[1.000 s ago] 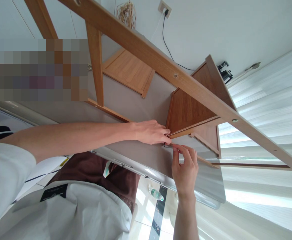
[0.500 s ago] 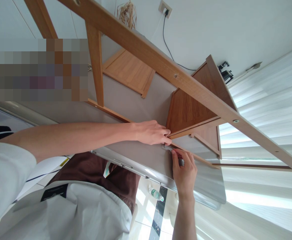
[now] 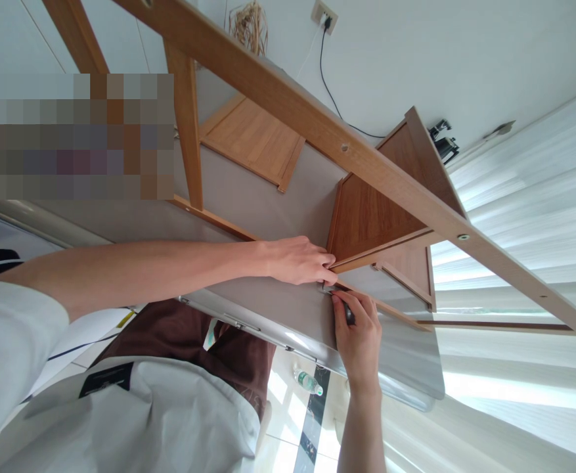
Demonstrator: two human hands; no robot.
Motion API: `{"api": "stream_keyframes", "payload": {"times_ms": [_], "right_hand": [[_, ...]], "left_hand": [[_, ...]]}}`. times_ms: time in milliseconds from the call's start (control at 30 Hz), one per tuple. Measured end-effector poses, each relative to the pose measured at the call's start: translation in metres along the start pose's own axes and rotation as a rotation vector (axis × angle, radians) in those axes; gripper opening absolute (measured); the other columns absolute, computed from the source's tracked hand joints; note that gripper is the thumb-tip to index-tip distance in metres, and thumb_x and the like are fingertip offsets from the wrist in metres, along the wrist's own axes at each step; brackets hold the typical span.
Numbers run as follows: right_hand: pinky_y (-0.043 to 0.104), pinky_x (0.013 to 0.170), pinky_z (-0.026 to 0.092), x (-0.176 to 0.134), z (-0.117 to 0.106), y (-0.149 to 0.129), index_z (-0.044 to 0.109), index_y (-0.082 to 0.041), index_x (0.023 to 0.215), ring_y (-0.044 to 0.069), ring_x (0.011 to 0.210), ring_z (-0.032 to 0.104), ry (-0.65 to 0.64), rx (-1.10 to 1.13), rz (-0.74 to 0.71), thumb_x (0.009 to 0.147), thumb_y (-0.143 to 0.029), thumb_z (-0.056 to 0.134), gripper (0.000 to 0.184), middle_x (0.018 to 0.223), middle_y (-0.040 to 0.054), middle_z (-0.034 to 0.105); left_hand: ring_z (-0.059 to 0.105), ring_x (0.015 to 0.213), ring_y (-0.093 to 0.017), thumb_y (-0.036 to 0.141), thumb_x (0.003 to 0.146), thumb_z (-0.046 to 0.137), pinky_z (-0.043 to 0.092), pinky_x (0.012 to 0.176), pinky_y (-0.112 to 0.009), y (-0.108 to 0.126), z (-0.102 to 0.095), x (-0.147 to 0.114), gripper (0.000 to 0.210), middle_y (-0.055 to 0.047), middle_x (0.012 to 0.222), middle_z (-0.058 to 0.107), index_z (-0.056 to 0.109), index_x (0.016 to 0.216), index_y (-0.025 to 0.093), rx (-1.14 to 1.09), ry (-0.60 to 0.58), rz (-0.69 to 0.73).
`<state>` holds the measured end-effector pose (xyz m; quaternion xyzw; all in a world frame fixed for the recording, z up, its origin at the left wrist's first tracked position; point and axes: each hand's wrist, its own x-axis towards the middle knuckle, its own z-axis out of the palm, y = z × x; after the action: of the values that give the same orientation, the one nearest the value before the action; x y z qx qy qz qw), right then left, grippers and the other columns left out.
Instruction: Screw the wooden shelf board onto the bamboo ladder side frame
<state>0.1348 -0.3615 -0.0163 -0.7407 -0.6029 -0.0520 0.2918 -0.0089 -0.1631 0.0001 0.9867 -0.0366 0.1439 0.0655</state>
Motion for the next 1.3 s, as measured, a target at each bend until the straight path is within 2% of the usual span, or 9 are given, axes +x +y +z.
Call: {"api": "stream_keyframes", "payload": {"times_ms": [333,567,933,1067,1300], "right_hand": [[0.038,0.087,0.050,-0.001,-0.002,-0.003,0.068,-0.021,0.106,0.021,0.097,0.060,-0.002,-0.018,-0.030,0.101,-0.022,0.051,0.018,0.103,0.0074,0.064],[0.039,0.085,0.050,0.003,-0.005,-0.003,0.066,-0.022,0.104,0.021,0.097,0.060,-0.021,0.007,-0.051,0.102,-0.022,0.049,0.017,0.103,0.0071,0.064],[0.039,0.084,0.050,0.000,-0.005,-0.006,0.066,-0.023,0.110,0.022,0.094,0.057,0.031,-0.164,-0.137,0.101,-0.019,0.049,0.019,0.102,0.0083,0.059],[0.038,0.083,0.050,0.003,-0.005,-0.014,0.064,-0.023,0.111,0.022,0.093,0.056,0.072,-0.178,-0.166,0.100,-0.017,0.051,0.018,0.102,0.0080,0.057],[0.042,0.086,0.048,0.005,-0.004,-0.017,0.060,-0.022,0.113,0.023,0.095,0.054,0.036,-0.161,-0.151,0.101,-0.018,0.049,0.016,0.105,0.0091,0.054]], "left_hand": [[0.058,0.081,-0.016,0.019,0.100,0.047,0.019,0.049,-0.030,0.000,-0.002,0.000,0.023,-0.004,0.101,0.062,0.065,0.107,0.031,-0.021,-0.005,0.002],[0.057,0.075,-0.016,0.017,0.097,0.053,0.019,0.048,-0.029,-0.001,0.003,-0.001,0.020,-0.003,0.097,0.062,0.066,0.103,0.031,-0.007,0.061,0.020],[0.059,0.081,-0.017,0.016,0.098,0.048,0.019,0.048,-0.031,0.001,-0.002,0.000,0.024,-0.005,0.101,0.062,0.065,0.107,0.031,-0.011,-0.004,0.004],[0.059,0.082,-0.017,0.019,0.100,0.044,0.019,0.047,-0.032,0.000,0.000,0.000,0.026,-0.005,0.102,0.062,0.065,0.110,0.031,0.008,0.001,0.008],[0.059,0.081,-0.017,0.020,0.100,0.046,0.018,0.047,-0.032,-0.001,0.005,0.000,0.024,-0.004,0.099,0.061,0.065,0.109,0.031,0.043,0.048,0.033]]}}
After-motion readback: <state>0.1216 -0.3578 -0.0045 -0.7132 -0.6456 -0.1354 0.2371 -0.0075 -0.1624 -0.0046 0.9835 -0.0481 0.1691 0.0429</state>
